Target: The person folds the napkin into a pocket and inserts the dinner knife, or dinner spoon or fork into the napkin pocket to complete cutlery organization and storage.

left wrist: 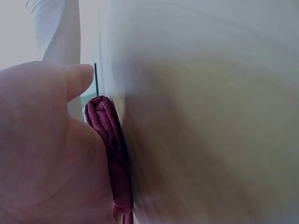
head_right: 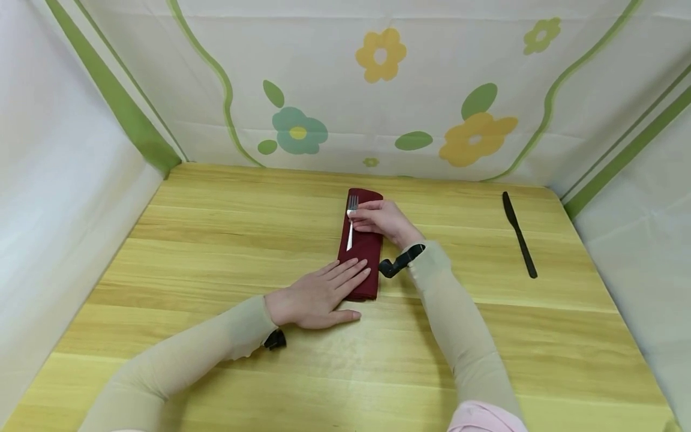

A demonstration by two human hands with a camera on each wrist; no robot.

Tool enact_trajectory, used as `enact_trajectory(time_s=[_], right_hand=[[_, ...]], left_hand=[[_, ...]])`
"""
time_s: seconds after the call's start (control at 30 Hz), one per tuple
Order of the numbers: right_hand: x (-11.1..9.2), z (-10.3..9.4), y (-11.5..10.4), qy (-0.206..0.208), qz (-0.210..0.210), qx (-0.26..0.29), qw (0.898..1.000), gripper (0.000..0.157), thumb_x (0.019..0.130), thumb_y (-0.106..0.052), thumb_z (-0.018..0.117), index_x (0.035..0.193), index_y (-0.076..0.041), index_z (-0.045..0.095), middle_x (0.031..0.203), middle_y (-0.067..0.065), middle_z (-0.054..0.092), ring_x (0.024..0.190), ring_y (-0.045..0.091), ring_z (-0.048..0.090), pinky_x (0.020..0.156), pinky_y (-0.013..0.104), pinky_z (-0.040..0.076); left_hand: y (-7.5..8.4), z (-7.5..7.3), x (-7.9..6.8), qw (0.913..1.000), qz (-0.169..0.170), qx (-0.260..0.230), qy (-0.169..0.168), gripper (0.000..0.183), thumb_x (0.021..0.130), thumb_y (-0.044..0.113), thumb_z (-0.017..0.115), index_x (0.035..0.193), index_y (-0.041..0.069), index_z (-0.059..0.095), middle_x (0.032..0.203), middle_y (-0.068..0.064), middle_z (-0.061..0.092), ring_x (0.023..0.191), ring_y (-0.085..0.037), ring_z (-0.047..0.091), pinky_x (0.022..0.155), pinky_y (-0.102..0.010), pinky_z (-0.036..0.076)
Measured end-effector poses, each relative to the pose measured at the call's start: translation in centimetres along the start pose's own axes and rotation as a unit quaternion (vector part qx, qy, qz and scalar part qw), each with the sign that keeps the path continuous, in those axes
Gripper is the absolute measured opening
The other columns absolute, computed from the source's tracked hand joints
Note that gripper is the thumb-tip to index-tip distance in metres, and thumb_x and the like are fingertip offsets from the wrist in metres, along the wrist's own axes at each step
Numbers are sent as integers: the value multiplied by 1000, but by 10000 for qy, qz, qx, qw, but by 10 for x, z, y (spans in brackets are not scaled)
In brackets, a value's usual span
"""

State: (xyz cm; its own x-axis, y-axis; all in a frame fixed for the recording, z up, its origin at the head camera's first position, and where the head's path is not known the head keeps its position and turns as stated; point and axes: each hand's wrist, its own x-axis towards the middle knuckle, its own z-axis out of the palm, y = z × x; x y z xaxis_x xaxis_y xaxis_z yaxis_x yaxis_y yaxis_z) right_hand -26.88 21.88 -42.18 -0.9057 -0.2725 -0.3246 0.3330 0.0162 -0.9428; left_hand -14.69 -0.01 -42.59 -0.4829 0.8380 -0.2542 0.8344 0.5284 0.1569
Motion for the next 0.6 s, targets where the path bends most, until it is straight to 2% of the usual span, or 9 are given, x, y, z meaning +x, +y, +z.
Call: enact_trajectory(time_s=[0.3,0.47,0.6], right_hand=[[10,0,-3,837,-380,272,9954,33,97,-10,71,125,7,67,118,14,67,92,18,72,85,31,57],[10,2,-5,964,-505,126,9940,32,96,-11,74,122,7,69,114,13,70,88,16,72,82,29,58],[10,1,-6,901,-494,35,9947,32,97,-10,72,123,9,68,113,13,71,84,17,72,81,30,59]], left_hand=[[2,-3,-2,10000,15,54,16,84,104,66,27,164,14,-1,170,-2,-8,153,-17,-11,122,-34,-3],[3,-5,-3,10000,15,37,53,85,104,65,30,165,13,1,170,-3,-6,153,-19,-9,122,-36,-1],[2,-6,-4,9999,8,82,61,85,105,65,31,165,13,2,170,-4,-5,153,-19,-9,122,-36,0]])
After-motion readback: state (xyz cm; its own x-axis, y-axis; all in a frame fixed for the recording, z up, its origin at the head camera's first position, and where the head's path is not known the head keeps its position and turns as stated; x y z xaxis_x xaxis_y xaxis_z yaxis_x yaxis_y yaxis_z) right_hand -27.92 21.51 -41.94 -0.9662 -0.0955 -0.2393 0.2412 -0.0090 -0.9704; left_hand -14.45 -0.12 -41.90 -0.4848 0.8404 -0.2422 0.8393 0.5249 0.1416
